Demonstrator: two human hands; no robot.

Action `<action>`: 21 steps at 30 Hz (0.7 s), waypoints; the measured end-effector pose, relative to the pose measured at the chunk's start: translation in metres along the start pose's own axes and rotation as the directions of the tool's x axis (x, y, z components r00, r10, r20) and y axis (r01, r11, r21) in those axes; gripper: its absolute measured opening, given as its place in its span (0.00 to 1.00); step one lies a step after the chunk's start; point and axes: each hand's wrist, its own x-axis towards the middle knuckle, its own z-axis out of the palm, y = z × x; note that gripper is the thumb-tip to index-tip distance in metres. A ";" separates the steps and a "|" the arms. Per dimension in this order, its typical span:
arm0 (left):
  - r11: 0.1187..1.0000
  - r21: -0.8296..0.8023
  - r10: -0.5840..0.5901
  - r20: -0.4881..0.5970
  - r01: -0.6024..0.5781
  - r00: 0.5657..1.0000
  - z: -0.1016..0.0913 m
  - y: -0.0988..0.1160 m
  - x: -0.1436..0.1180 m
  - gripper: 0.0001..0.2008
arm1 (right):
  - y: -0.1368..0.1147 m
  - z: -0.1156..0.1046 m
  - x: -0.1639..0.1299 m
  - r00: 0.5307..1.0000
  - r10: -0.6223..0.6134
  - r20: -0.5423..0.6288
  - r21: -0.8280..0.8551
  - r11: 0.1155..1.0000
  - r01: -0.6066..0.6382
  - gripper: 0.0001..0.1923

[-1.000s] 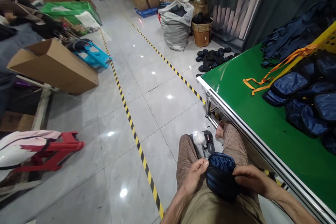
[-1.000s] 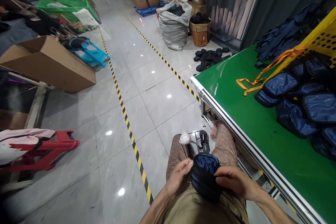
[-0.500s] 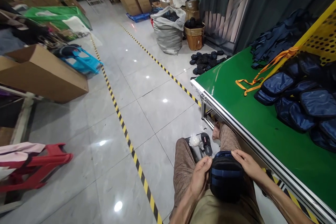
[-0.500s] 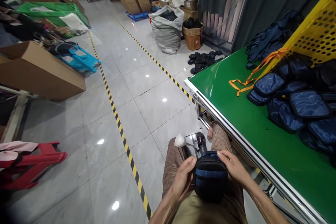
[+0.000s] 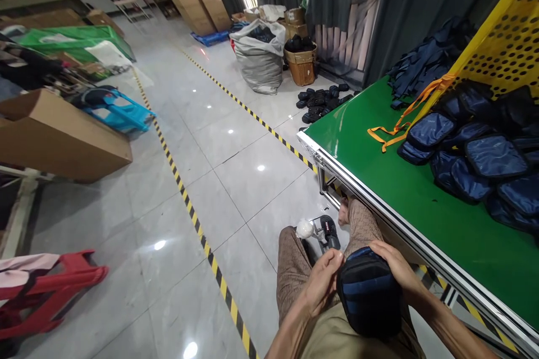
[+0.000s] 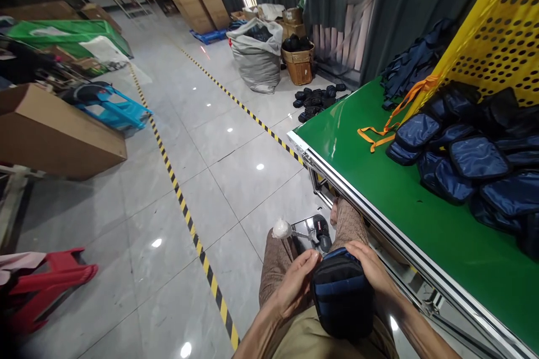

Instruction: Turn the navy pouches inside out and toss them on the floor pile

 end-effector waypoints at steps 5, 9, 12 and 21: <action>0.995 0.101 -0.027 0.111 0.015 0.993 0.004 0.006 0.007 0.35 | -0.005 0.000 -0.002 0.991 0.077 0.112 0.121 0.989 -0.090 0.18; 0.988 0.147 -0.073 0.180 0.047 0.981 0.008 0.016 0.012 0.36 | -0.011 -0.003 -0.004 0.987 0.108 0.115 0.185 0.974 -0.128 0.16; 0.960 0.281 -0.072 0.199 0.013 0.977 0.006 0.018 0.022 0.33 | -0.009 -0.003 -0.004 0.990 0.076 0.123 0.149 0.984 -0.094 0.16; 0.538 0.785 0.242 0.205 -0.307 0.948 -0.004 0.002 0.055 0.05 | 0.023 -0.010 0.013 0.970 0.168 0.173 0.256 0.944 -0.209 0.20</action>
